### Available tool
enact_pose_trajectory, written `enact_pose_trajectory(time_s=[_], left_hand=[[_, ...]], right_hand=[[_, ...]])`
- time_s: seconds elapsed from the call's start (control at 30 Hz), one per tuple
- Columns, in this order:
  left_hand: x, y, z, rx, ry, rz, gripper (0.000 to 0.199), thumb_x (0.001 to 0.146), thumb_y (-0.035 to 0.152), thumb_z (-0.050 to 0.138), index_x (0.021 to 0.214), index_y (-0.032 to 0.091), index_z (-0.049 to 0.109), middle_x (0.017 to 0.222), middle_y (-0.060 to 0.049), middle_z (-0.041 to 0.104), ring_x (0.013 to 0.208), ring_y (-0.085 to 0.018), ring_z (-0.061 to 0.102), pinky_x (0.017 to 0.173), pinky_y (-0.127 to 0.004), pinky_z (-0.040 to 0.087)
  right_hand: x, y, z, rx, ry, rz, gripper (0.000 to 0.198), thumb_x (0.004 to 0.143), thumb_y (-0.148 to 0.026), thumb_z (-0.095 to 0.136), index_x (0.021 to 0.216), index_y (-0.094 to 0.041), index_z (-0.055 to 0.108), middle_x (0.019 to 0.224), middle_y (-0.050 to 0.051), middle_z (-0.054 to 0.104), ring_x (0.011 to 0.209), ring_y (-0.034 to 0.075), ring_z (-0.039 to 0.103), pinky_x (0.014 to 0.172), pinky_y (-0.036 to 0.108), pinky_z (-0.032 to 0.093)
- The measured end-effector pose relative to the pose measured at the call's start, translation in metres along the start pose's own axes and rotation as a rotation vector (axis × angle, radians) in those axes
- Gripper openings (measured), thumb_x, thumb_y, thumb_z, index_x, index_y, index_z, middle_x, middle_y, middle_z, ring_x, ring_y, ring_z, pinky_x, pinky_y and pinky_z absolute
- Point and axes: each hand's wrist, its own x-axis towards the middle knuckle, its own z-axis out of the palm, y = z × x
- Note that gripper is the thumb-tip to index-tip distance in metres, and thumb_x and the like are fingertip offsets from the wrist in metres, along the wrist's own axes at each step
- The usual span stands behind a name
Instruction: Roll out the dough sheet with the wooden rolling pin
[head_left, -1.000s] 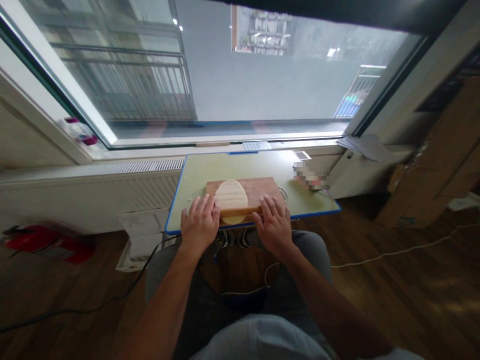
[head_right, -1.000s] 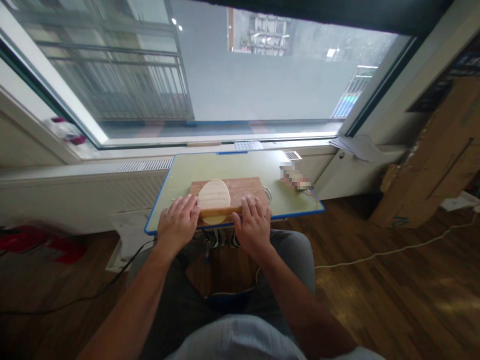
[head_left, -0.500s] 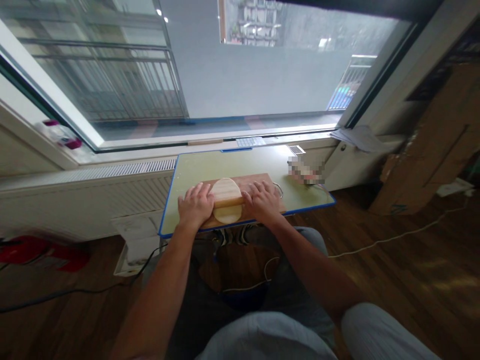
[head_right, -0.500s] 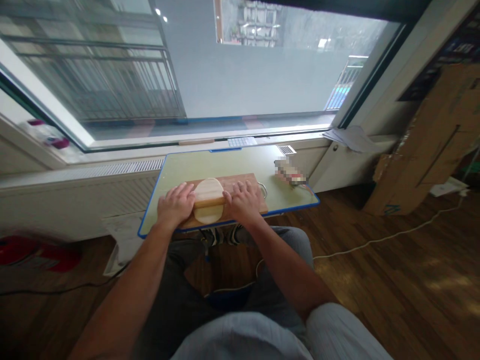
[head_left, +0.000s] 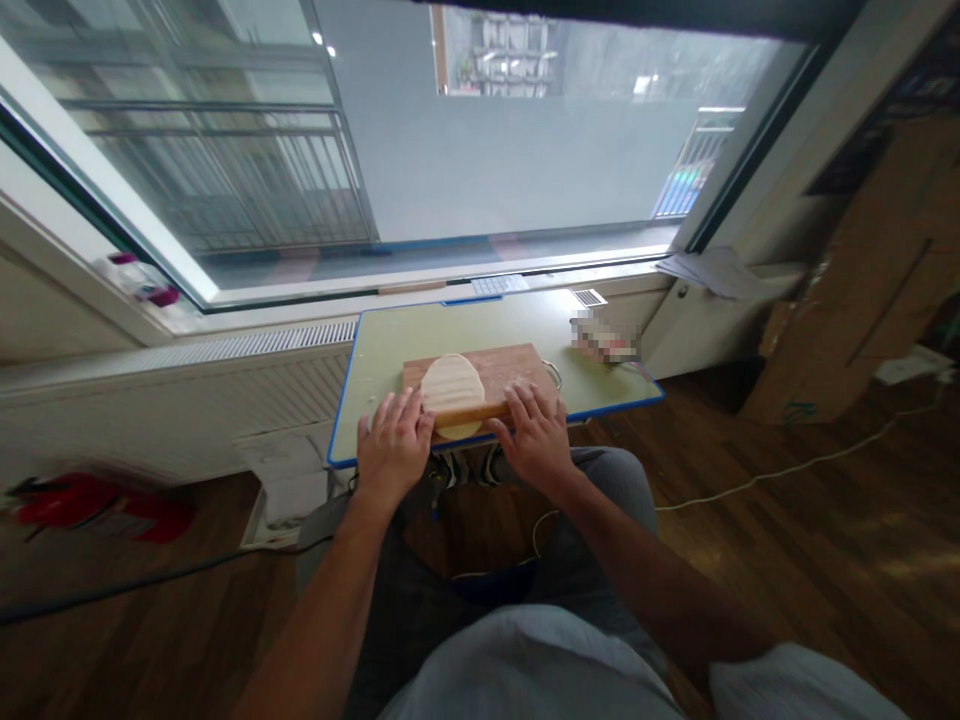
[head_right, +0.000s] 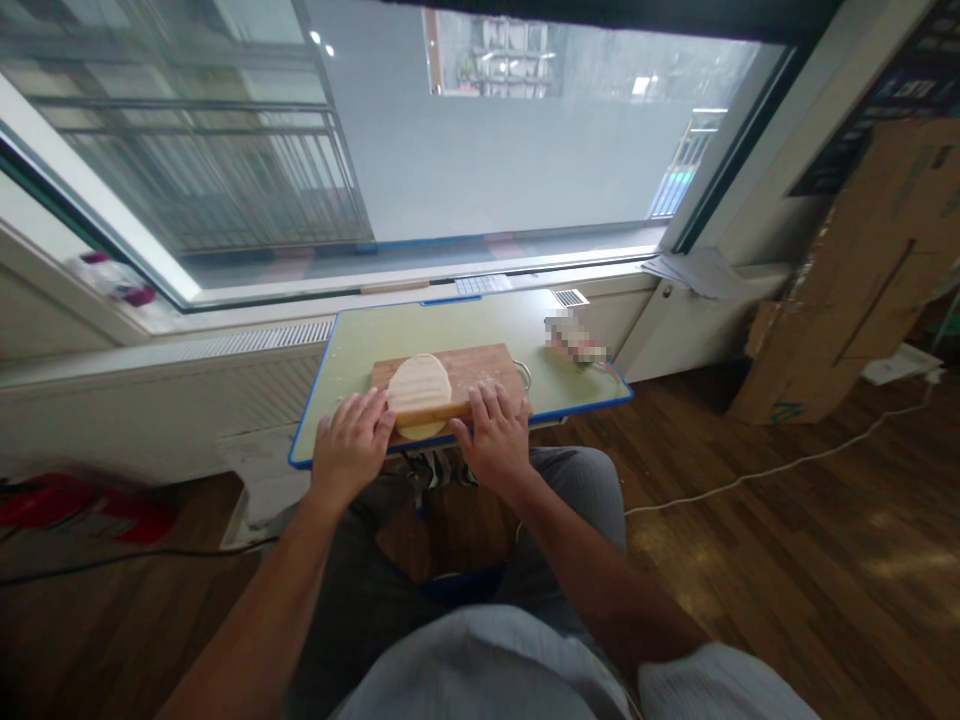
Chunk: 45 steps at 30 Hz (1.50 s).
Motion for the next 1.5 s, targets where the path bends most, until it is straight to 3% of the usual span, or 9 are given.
enact_pose_trajectory(time_s=[0.37,0.9,1.07,1.3,1.4,1.5], left_hand=[[-0.008,-0.003,0.0,-0.04,-0.015,0.0,0.06,0.112,0.048,0.03,0.163,0.029,0.054,0.173,-0.006,0.048,0.163,-0.031,0.037,0.133,-0.061,0.027],[0.051,-0.005,0.009,-0.015,0.018,-0.034,0.054,0.111,0.045,0.033,0.151,0.028,0.067,0.168,-0.006,0.056,0.155,-0.031,0.048,0.131,-0.06,0.028],[0.079,-0.009,0.013,-0.012,0.006,-0.045,0.052,0.109,0.042,0.036,0.147,0.028,0.069,0.164,-0.007,0.059,0.15,-0.03,0.053,0.128,-0.057,0.035],[0.116,-0.018,0.018,-0.03,-0.167,-0.101,0.055,0.108,0.047,0.035,0.15,0.031,0.067,0.166,-0.005,0.058,0.147,-0.033,0.055,0.124,-0.056,0.042],[0.12,-0.018,0.018,-0.032,-0.199,-0.11,0.056,0.108,0.048,0.034,0.152,0.032,0.065,0.168,-0.004,0.055,0.148,-0.034,0.054,0.124,-0.058,0.041],[0.111,-0.016,0.017,-0.013,-0.161,-0.09,0.055,0.108,0.048,0.035,0.151,0.032,0.065,0.167,-0.005,0.057,0.147,-0.034,0.054,0.125,-0.059,0.04]], right_hand=[[-0.011,0.002,0.005,-0.022,0.035,-0.015,0.063,0.114,-0.054,0.041,0.166,-0.02,0.047,0.175,0.014,0.044,0.166,0.033,0.03,0.133,0.065,0.017],[0.062,-0.007,0.002,-0.034,-0.085,0.05,0.06,0.114,-0.057,0.036,0.158,-0.023,0.06,0.168,0.01,0.054,0.161,0.035,0.036,0.132,0.066,0.019],[0.089,-0.007,0.004,-0.073,-0.09,0.033,0.059,0.115,-0.057,0.033,0.156,-0.026,0.062,0.168,0.008,0.055,0.16,0.037,0.037,0.131,0.069,0.021],[0.119,-0.002,0.01,-0.067,-0.098,0.005,0.052,0.113,-0.054,0.036,0.143,-0.029,0.07,0.153,0.01,0.067,0.146,0.037,0.052,0.126,0.069,0.027],[0.121,-0.003,0.009,-0.051,-0.093,0.016,0.05,0.113,-0.052,0.036,0.139,-0.029,0.072,0.151,0.01,0.069,0.143,0.036,0.054,0.126,0.069,0.027],[0.114,-0.004,0.008,-0.054,-0.084,0.015,0.052,0.114,-0.05,0.036,0.147,-0.027,0.068,0.157,0.01,0.065,0.149,0.036,0.048,0.128,0.071,0.024]])
